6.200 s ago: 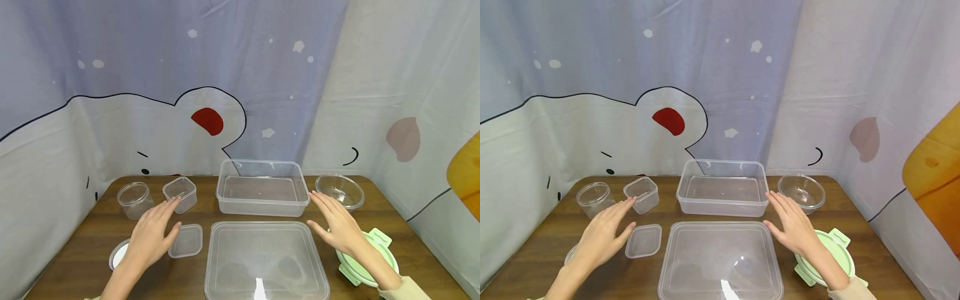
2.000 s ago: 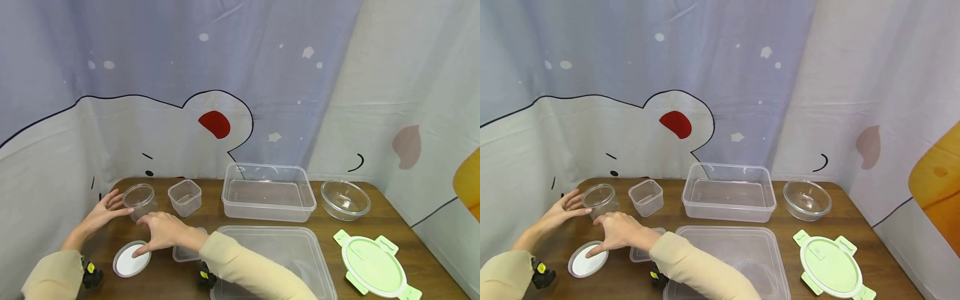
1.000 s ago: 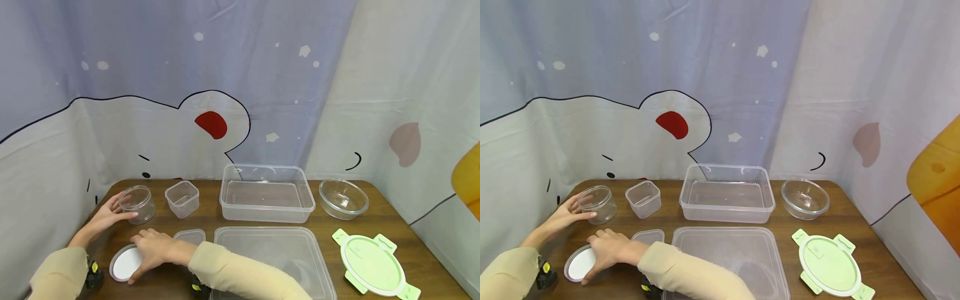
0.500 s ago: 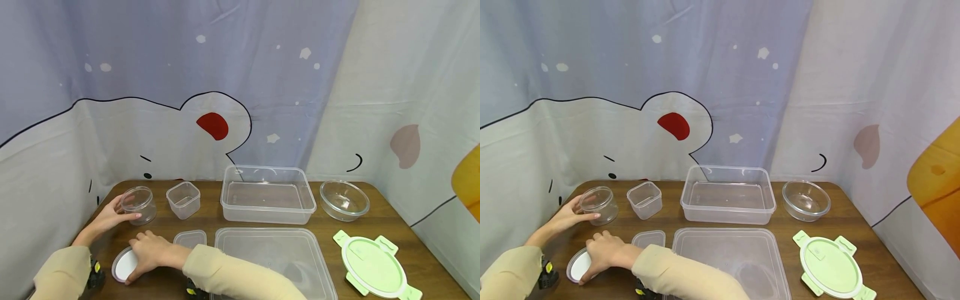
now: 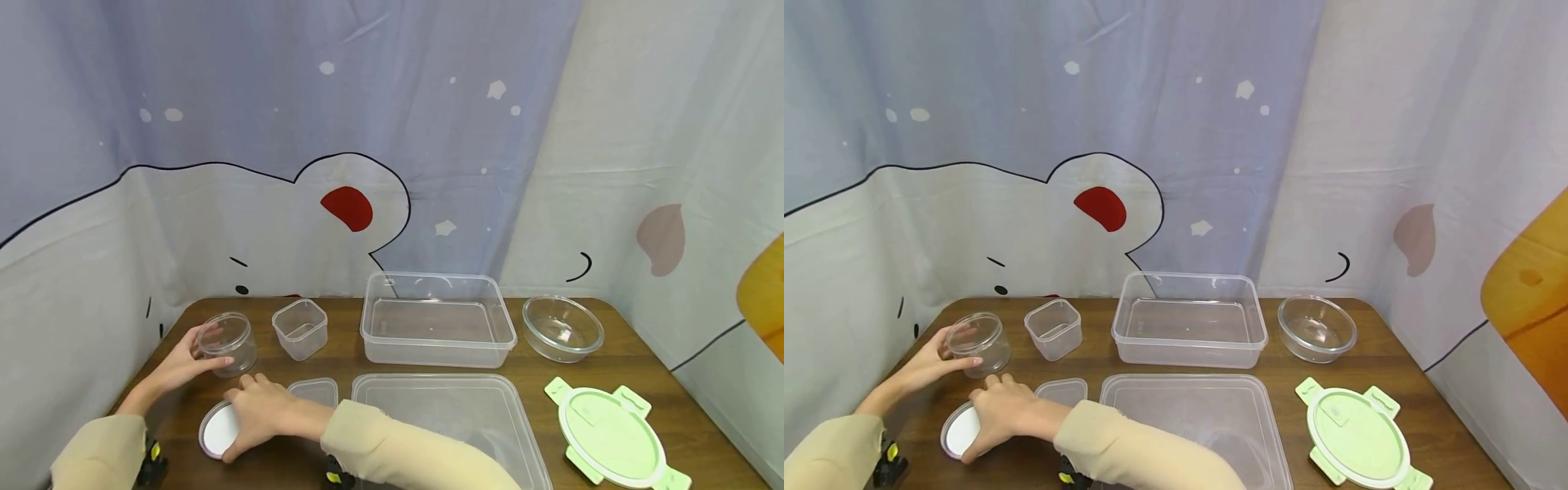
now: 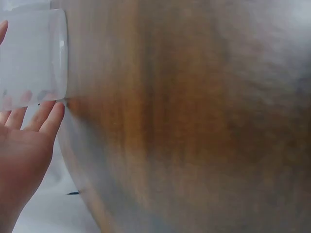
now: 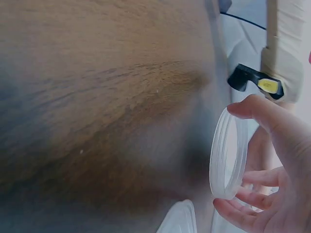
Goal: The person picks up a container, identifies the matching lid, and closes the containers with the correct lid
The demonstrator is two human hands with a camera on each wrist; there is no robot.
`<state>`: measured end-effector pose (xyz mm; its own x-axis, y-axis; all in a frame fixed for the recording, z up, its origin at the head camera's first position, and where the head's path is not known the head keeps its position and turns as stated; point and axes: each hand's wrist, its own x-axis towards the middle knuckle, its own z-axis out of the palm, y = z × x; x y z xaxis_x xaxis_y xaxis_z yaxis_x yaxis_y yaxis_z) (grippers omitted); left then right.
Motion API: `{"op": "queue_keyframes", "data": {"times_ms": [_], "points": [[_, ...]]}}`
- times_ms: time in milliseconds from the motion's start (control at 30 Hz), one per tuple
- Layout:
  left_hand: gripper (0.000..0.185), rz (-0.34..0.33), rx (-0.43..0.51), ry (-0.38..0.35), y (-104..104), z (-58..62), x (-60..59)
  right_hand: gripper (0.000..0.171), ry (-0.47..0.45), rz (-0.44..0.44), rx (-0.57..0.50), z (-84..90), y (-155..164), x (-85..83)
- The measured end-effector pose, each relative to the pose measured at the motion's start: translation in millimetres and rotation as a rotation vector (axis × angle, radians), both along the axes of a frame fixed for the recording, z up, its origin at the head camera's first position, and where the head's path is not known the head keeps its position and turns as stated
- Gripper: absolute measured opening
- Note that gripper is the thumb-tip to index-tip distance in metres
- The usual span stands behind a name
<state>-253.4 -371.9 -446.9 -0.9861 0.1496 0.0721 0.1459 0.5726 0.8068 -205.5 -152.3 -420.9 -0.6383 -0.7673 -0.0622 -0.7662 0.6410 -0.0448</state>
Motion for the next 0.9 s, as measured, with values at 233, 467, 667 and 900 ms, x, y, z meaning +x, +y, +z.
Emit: {"op": "queue_keyframes", "data": {"times_ms": [233,467,667,900], "points": [[0.09,0.038,-0.013,0.019,5.9,-3.7,8.7,0.085,-0.049,0.014,-0.079,13.4,18.1,-4.0],[0.09,0.053,0.011,0.04,12.9,-4.2,14.6,0.087,0.009,-0.018,-0.149,25.9,33.9,-11.2],[0.088,0.049,-0.01,0.091,14.4,-7.3,15.7,0.083,0.034,-0.004,-0.238,32.7,42.3,-20.2],[0.079,0.025,0.027,0.125,15.2,-8.4,17.6,0.081,0.063,0.039,-0.388,41.4,47.8,-32.9]]}}
